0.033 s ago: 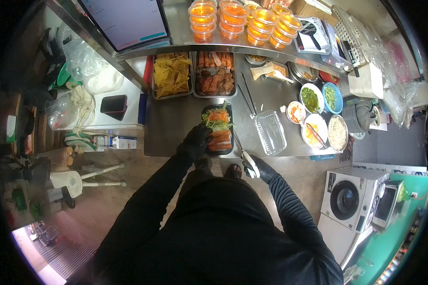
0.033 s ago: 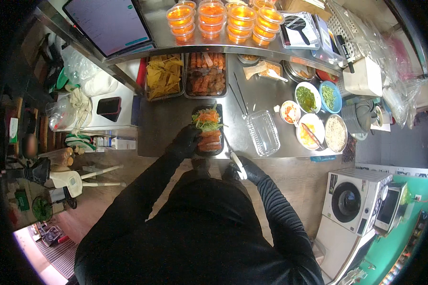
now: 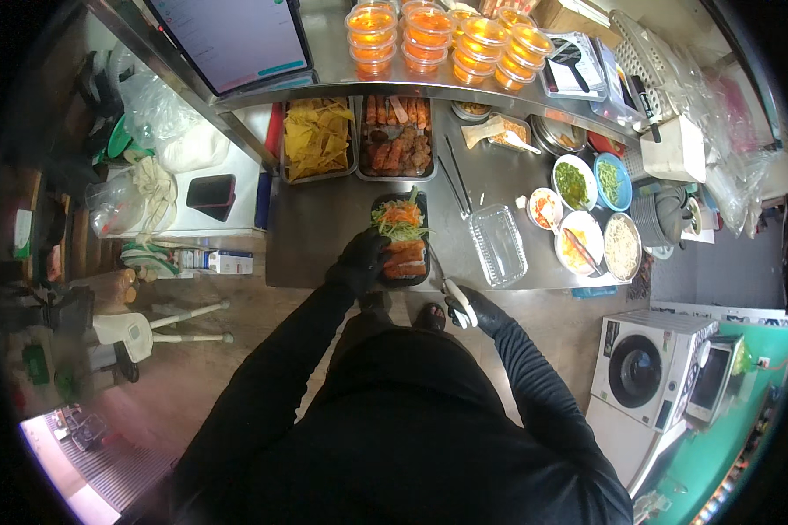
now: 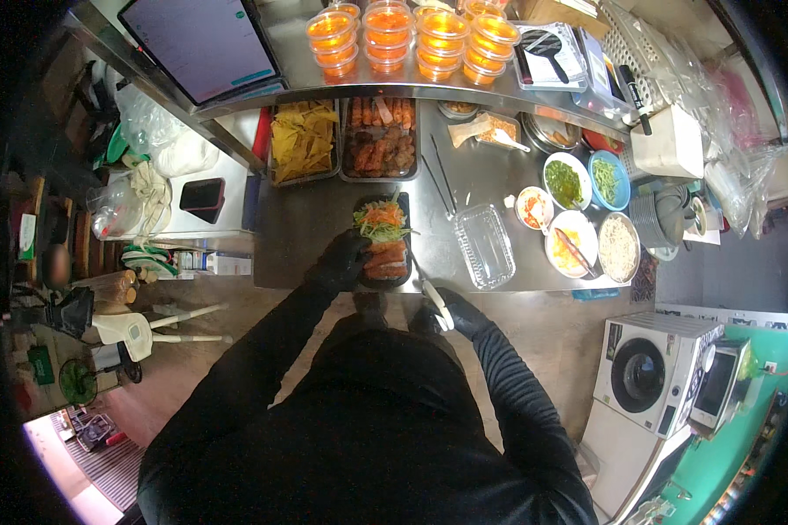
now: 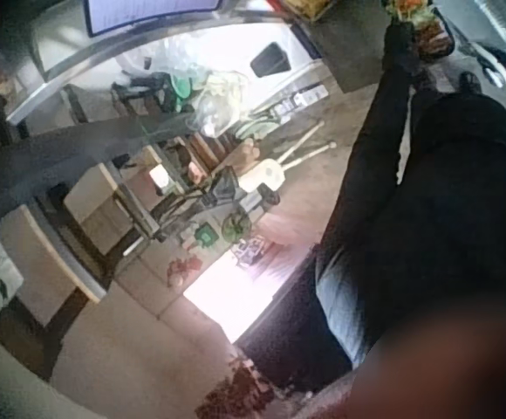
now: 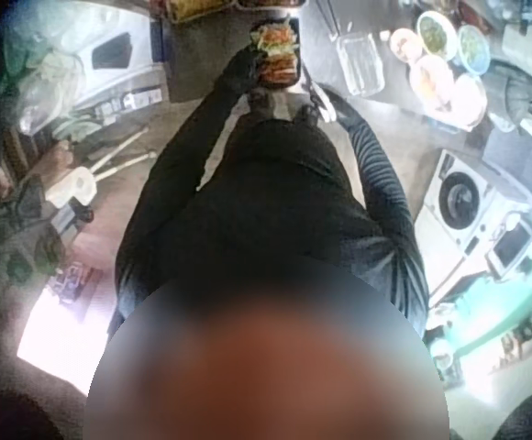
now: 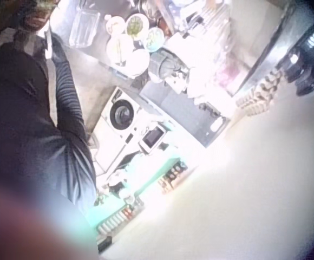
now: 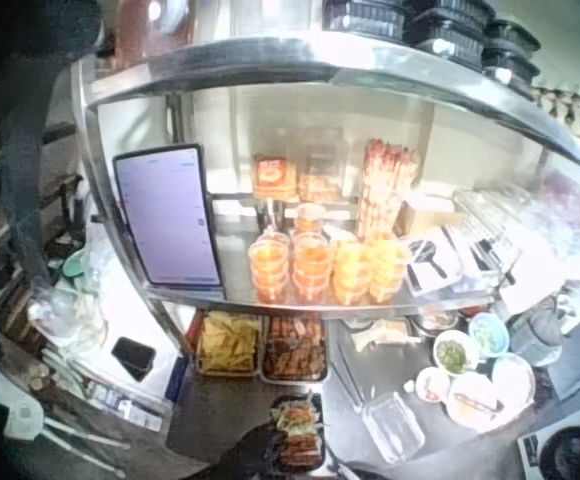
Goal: The person assembles a meal in a rectangular container by placing shredded vegetables and cooked sausages, then uses scissors to cut the sausages into smaller pieces. The person adds a sauce from a small bowl and closes the container with a lid before placing it into a plastic bag.
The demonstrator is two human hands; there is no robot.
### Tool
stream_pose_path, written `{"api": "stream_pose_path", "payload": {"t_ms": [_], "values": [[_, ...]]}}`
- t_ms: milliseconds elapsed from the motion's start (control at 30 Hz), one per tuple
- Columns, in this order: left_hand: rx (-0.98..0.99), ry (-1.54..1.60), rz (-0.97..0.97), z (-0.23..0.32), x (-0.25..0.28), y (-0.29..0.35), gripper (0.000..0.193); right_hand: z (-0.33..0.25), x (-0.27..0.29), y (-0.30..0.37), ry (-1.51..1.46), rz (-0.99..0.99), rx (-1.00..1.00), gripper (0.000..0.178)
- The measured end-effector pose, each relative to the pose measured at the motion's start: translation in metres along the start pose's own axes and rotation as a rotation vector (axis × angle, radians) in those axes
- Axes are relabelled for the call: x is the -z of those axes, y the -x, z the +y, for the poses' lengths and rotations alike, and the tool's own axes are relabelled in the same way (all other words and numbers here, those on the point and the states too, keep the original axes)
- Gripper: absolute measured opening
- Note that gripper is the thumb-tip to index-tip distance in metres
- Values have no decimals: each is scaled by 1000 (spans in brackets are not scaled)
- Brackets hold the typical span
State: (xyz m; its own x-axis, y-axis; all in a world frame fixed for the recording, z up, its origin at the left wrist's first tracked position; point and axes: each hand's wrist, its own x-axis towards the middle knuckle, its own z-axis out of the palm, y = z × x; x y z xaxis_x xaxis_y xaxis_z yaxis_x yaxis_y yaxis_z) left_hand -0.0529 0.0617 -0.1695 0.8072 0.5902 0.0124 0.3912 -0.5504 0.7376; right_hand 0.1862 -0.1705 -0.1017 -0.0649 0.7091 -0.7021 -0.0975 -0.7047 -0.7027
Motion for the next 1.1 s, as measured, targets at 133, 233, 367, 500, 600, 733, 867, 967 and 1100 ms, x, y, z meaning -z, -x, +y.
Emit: {"api": "stream_pose_path", "payload": {"t_ms": [133,233,367,500,600,733,867,967,1100], "values": [[102,-104,-27,2,5,-3,34,-21,2,0,136,-103,109,46],[-37,-199,191,12,-2,0,21,10,15,-24,151,-136,210,48],[107,-135,79,33,-1,-5,36,16,26,-26,224,-151,218,47],[46,-174,42,20,-16,-12,34,6,23,-20,155,-133,122,49],[-33,-231,134,22,-21,-15,25,18,27,-23,190,-153,188,48],[82,-268,51,35,-15,-23,19,20,28,-25,183,-167,102,45],[151,-335,-69,35,-15,-33,19,33,27,-29,209,-135,278,49],[91,-374,-27,25,-20,-25,20,29,25,-24,311,-140,314,51],[-37,-287,116,7,-24,-14,26,28,26,-21,361,-191,289,53]]}}
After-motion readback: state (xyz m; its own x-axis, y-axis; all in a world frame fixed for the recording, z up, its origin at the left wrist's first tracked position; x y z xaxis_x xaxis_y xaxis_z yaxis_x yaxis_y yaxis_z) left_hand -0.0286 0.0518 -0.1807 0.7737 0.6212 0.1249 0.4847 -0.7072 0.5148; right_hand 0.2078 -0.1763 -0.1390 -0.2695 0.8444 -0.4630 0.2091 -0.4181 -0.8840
